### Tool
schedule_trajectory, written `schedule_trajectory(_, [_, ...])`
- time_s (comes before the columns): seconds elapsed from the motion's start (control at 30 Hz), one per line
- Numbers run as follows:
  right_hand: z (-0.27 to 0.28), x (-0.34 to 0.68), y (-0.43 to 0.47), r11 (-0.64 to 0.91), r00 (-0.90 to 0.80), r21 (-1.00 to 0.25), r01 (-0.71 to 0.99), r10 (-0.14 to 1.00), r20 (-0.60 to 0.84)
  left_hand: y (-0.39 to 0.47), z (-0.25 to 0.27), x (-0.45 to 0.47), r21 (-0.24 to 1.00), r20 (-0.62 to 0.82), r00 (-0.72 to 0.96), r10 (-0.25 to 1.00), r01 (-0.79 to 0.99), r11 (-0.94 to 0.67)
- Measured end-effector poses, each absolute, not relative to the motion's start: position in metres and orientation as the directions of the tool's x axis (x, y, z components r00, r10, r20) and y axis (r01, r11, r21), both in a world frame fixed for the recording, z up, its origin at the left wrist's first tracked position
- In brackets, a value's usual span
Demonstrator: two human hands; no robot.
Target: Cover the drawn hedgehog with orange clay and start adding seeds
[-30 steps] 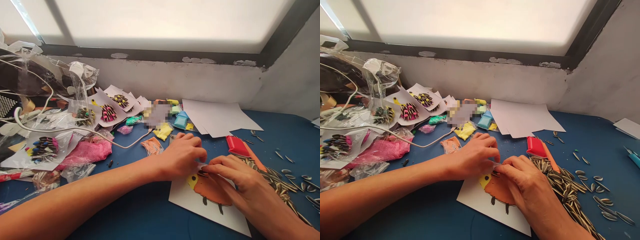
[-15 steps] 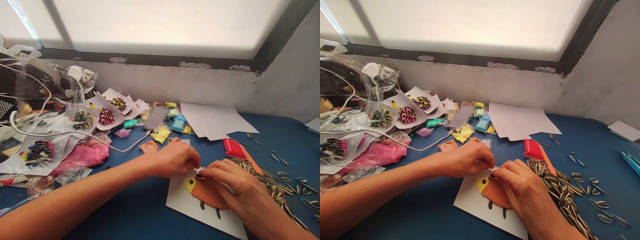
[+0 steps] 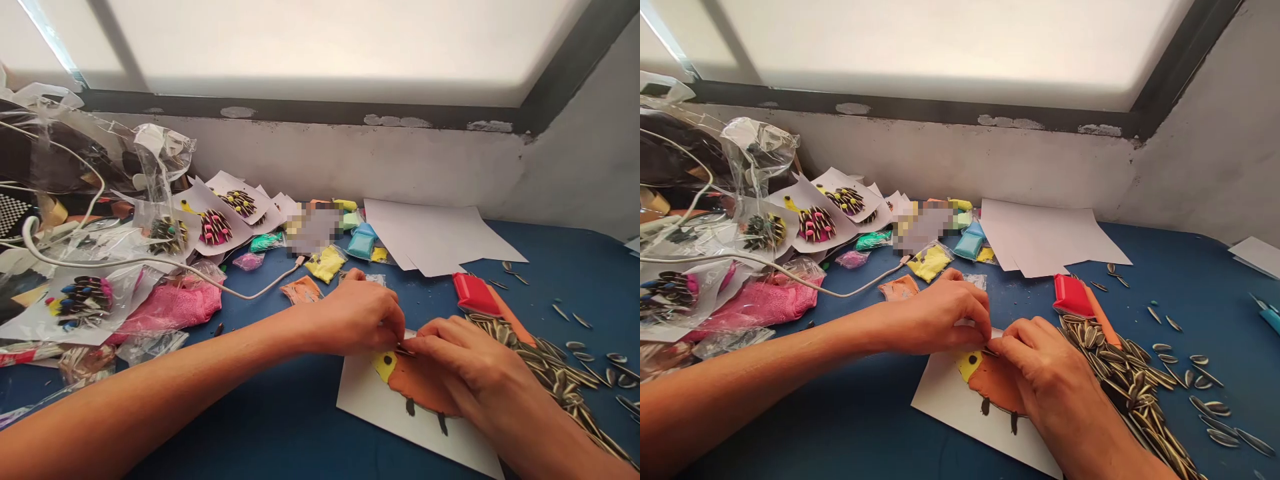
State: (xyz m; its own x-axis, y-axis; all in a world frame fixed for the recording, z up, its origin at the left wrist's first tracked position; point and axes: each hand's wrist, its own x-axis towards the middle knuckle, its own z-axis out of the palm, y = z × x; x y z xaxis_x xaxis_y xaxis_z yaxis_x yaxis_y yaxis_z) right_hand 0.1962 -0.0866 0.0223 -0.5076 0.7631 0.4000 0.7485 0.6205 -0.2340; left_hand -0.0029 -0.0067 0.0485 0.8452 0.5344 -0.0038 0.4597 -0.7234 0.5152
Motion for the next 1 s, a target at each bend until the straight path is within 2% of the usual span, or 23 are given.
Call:
schedule_trajectory(0.27, [0.026,0.200,-0.086,0.641,-0.543,-0.201,0.741,0.748,0.382,-0.005,0.044,-0.004,0.522,0.021,0.857,0.514,0.429,-0.737])
schedule_trajectory(0.5, [0.037,0.201,-0.093,0.582,-0.482,-0.143,0.801,0.768,0.422,-0.006,0.045,-0.005,0.531,0.013,0.859,0.512,0.428,-0.731])
schedule_trajectory(0.73, [0.034,0.197,-0.095,0.620,-0.515,-0.154,0.769,0.744,0.425,-0.006,0.042,-0.004,0.534,0.032,0.854,0.519,0.425,-0.731])
schedule_trajectory(1.0, [0.023,0.191,-0.094,0.579,-0.475,-0.154,0.800,0.769,0.427,-0.007,0.043,-0.004,0.560,0.031,0.843,0.537,0.431,-0.708])
